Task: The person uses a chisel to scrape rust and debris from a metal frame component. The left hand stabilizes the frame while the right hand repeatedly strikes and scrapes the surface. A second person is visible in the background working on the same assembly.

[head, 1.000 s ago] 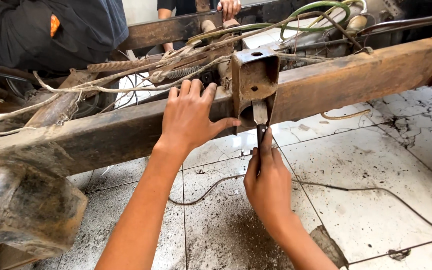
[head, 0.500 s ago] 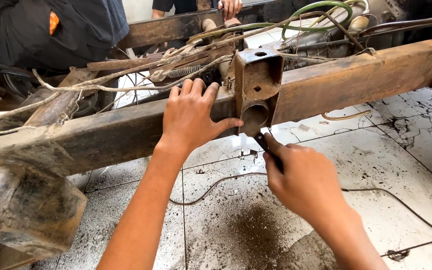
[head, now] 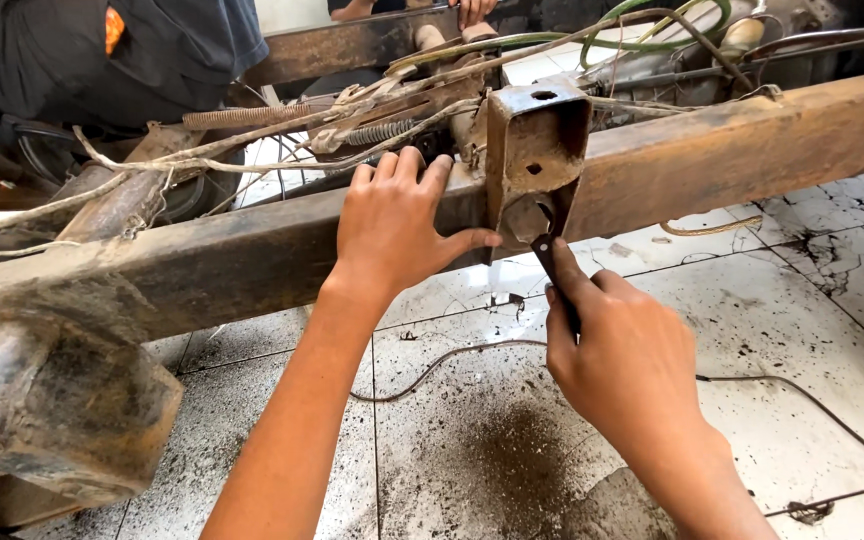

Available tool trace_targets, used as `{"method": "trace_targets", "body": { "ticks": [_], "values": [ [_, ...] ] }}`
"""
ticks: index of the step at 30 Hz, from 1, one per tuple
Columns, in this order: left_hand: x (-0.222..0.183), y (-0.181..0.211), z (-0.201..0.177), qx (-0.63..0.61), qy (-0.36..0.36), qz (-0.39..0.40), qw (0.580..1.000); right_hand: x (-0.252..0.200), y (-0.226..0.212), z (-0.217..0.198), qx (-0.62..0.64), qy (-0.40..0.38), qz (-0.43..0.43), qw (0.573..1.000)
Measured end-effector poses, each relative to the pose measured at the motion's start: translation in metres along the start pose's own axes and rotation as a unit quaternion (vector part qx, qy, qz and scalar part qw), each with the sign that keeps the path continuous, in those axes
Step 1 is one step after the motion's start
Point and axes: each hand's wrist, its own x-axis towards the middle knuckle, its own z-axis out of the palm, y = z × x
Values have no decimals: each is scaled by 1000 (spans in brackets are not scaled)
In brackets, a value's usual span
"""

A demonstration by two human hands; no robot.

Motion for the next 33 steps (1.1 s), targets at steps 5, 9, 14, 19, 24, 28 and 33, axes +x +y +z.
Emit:
{"method": "trace_targets", "body": {
  "ticks": [5,9,14,19,24,28,33],
  "values": [
    [1,1,4,1,-8,-7,1000,3,7,32,8,-4,-6,1000],
    [0,0,2,6,8,0,1000,0,21,80,141,112,-51,982],
    [0,2,-3,-1,49,15,999,6,23,109,324,202,-107,918],
    [0,2,-5,-5,6,-3,1000,4,-3,82,470,35,105,876],
    [0,4,-6,-4,24,4,1000,6,13,95,291,210,-85,930],
    [-3,2,-3,-6,23,6,1000,14,-10,76,451,72,68,887],
    [3,2,-5,-10,57,10,998,5,-1,93,433,84,49,896]
  ]
}}
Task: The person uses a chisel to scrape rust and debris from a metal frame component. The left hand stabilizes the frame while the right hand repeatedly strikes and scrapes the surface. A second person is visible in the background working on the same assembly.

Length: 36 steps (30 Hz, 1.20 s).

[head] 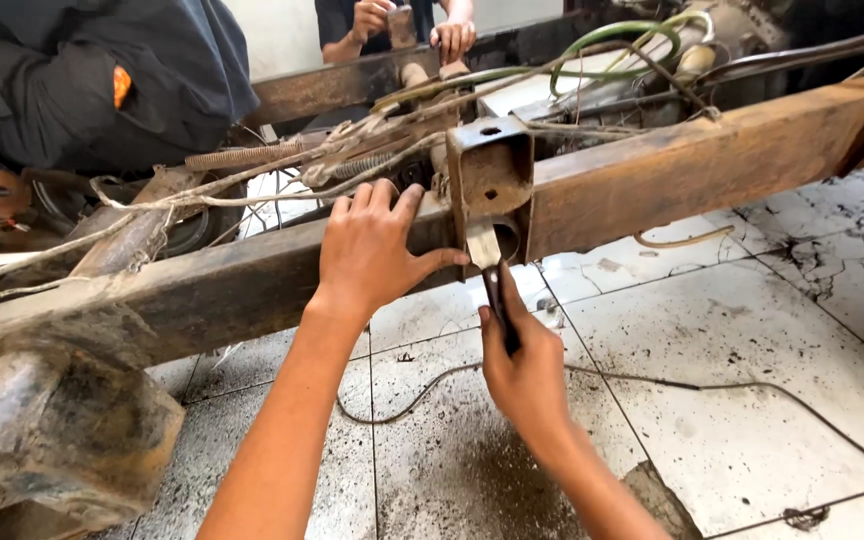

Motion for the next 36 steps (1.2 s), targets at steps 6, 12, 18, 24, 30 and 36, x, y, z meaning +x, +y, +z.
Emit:
{"method": "trace_targets", "body": {
  "ticks": [6,12,18,24,30,36],
  "values": [
    [-5,2,-2,7,-31,-8,999,0,38,9,-68,76,-172,980],
    [-6,1,0,4,-28,-10,1000,3,-8,6,41,26,38,998],
    [-5,4,-3,2,-22,-9,1000,9,10,-2,-103,99,-181,973],
    [-5,2,0,5,-31,-11,999,-32,7,-13,52,0,54,997],
    [-2,1,6,2,-43,-24,999,-38,-22,-43,138,-35,159,977],
    [-5,-2,6,-5,-46,-39,998,-31,-13,-43,381,-11,230,895]
  ]
}}
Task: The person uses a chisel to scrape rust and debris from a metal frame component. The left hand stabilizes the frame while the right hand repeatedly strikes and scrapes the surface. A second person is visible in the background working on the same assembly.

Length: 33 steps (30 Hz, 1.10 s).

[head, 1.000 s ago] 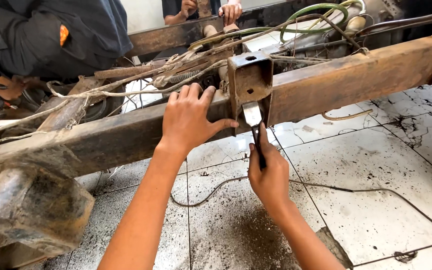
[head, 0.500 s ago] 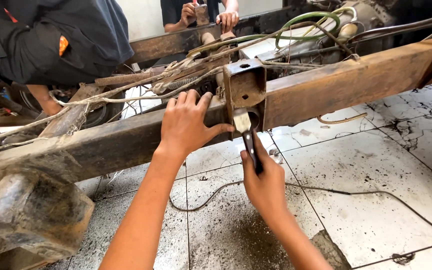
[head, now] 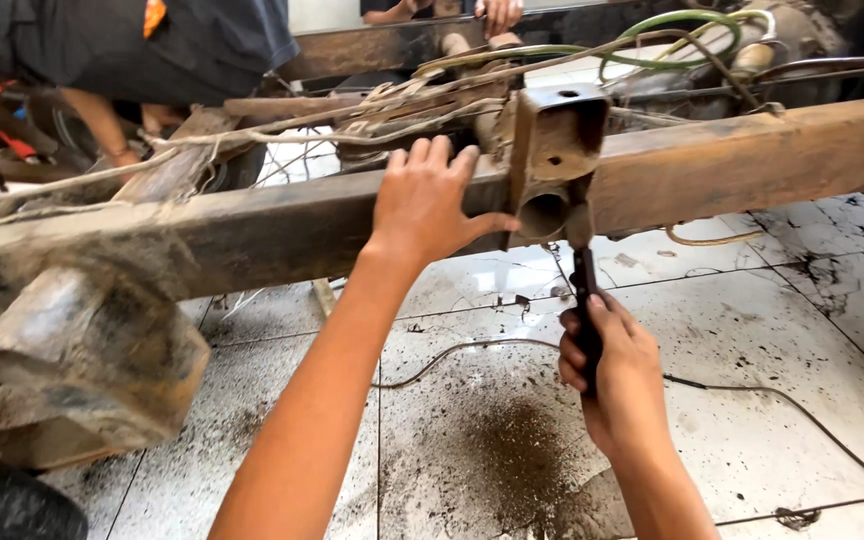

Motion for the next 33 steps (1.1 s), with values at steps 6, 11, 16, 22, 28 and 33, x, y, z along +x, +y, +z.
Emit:
{"method": "trace_targets", "body": {
  "ticks": [6,11,16,22,28,33],
  "values": [
    [-2,0,0,-17,46,12,999,-11,-9,21,14,41,-24,999],
    [-3,1,1,-16,53,19,998,2,-10,17,26,24,-47,998],
    [1,0,2,-10,42,19,999,18,-14,29,110,42,-26,993],
    [2,-1,5,-4,66,36,997,-2,-18,46,147,35,-53,987],
    [-6,1,0,-8,61,28,998,10,-14,55,185,51,-37,981],
    [-1,0,-2,-10,31,19,999,0,-25,52,194,78,-14,978]
  ]
}}
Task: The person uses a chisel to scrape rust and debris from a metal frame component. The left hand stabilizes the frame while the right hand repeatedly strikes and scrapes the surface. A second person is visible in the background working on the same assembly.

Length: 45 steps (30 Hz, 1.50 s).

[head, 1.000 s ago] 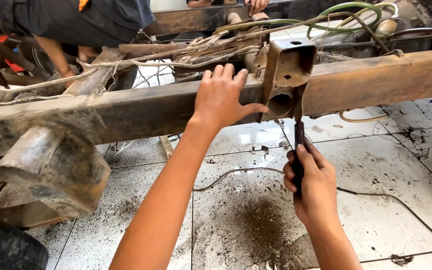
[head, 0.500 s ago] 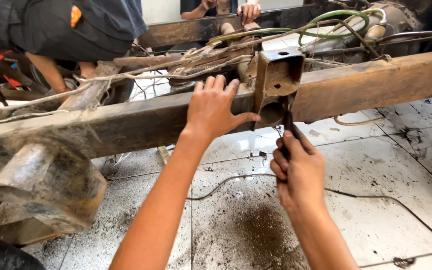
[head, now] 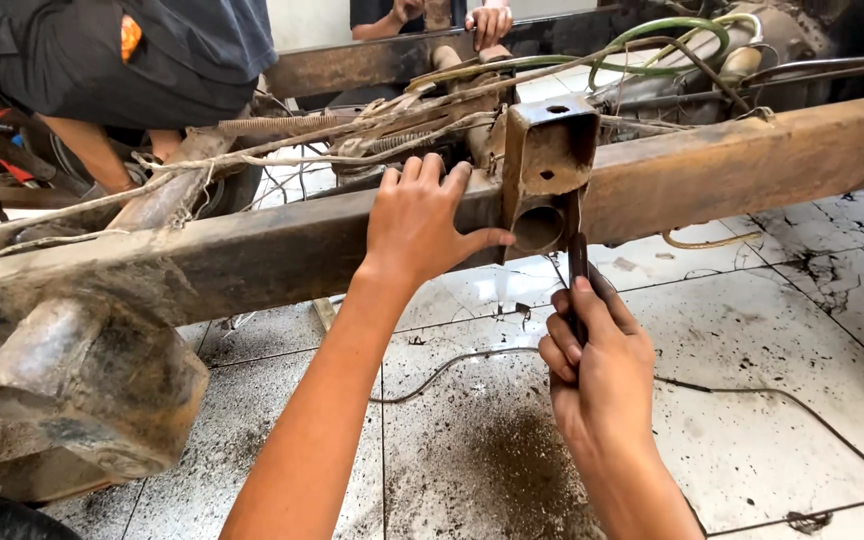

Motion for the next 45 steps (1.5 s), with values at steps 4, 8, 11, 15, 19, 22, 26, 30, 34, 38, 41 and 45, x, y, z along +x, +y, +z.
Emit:
{"method": "trace_targets", "body": {
  "ticks": [4,8,11,15,19,22,26,30,34,38,41,45],
  "values": [
    [-2,2,0,4,-2,1,1000,13,8,-4,-18,-8,-3,1000],
    [1,0,-3,9,41,10,999,4,2,-4,-9,-14,-12,1000],
    [0,1,-1,1,-29,-9,1000,9,0,-10,-15,3,10,1000],
    [-3,3,-1,-4,3,1,1000,21,-4,-23,-46,-41,0,998],
    [0,1,1,-2,4,5,1000,6,-23,-38,-130,-55,41,989],
    [0,3,-3,-6,-19,-3,1000,7,-13,-49,-191,-71,77,976],
    [-1,4,-2,13,-27,1,1000,16,2,-44,-165,-145,19,975],
    [0,3,-2,22,-16,6,1000,23,18,-41,-280,-55,-63,956],
    [0,4,-4,17,-38,-2,999,31,41,-43,-357,-39,-164,919],
    [-1,3,-2,12,-36,-1,999,45,69,-46,-400,-32,-221,889],
    [-1,1,-2,17,-6,8,1000,65,86,-54,-362,-33,-279,889],
    [-3,3,-4,8,-16,5,1000,73,83,-63,-430,-60,-451,780]
  ]
}}
